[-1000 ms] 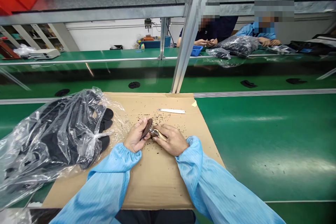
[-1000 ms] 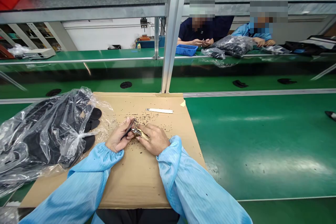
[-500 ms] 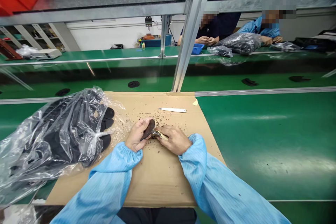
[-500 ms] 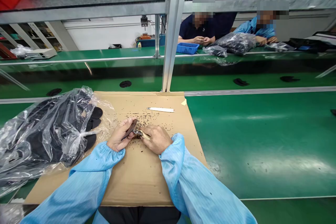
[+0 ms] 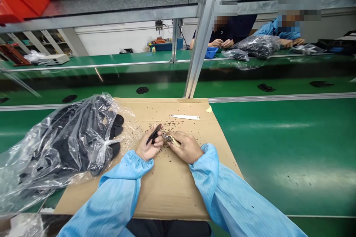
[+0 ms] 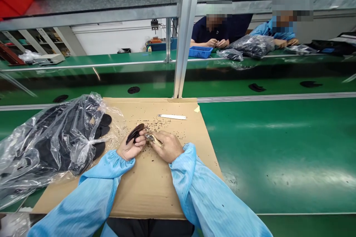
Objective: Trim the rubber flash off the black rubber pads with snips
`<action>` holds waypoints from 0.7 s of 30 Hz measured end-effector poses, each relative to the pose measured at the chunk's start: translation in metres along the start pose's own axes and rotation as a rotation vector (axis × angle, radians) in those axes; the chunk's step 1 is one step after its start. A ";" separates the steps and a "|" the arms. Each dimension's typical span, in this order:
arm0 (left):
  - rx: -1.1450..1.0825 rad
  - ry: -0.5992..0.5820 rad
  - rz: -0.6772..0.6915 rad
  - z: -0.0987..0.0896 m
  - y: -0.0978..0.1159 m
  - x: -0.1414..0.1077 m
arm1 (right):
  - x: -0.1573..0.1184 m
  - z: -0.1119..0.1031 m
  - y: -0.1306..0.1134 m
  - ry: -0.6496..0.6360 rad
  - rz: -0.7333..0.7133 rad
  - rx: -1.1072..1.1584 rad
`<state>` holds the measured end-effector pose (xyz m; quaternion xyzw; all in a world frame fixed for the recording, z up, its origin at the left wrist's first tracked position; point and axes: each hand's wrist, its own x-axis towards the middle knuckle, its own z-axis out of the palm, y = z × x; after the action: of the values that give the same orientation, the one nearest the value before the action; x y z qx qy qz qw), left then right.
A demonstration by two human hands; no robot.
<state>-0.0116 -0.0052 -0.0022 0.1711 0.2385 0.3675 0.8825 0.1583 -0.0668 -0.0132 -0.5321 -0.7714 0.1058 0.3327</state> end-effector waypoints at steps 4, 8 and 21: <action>-0.140 -0.045 0.010 -0.005 0.003 -0.001 | 0.002 0.000 0.011 0.140 0.088 -0.134; -0.199 -0.048 0.038 -0.006 0.003 -0.001 | 0.003 0.002 0.022 0.173 0.133 -0.232; -0.090 0.147 0.275 -0.004 0.002 0.029 | -0.001 0.007 0.005 0.493 -0.087 -0.364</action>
<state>0.0026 0.0175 -0.0134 0.1353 0.2603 0.5068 0.8106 0.1576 -0.0639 -0.0215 -0.5590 -0.6958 -0.1805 0.4134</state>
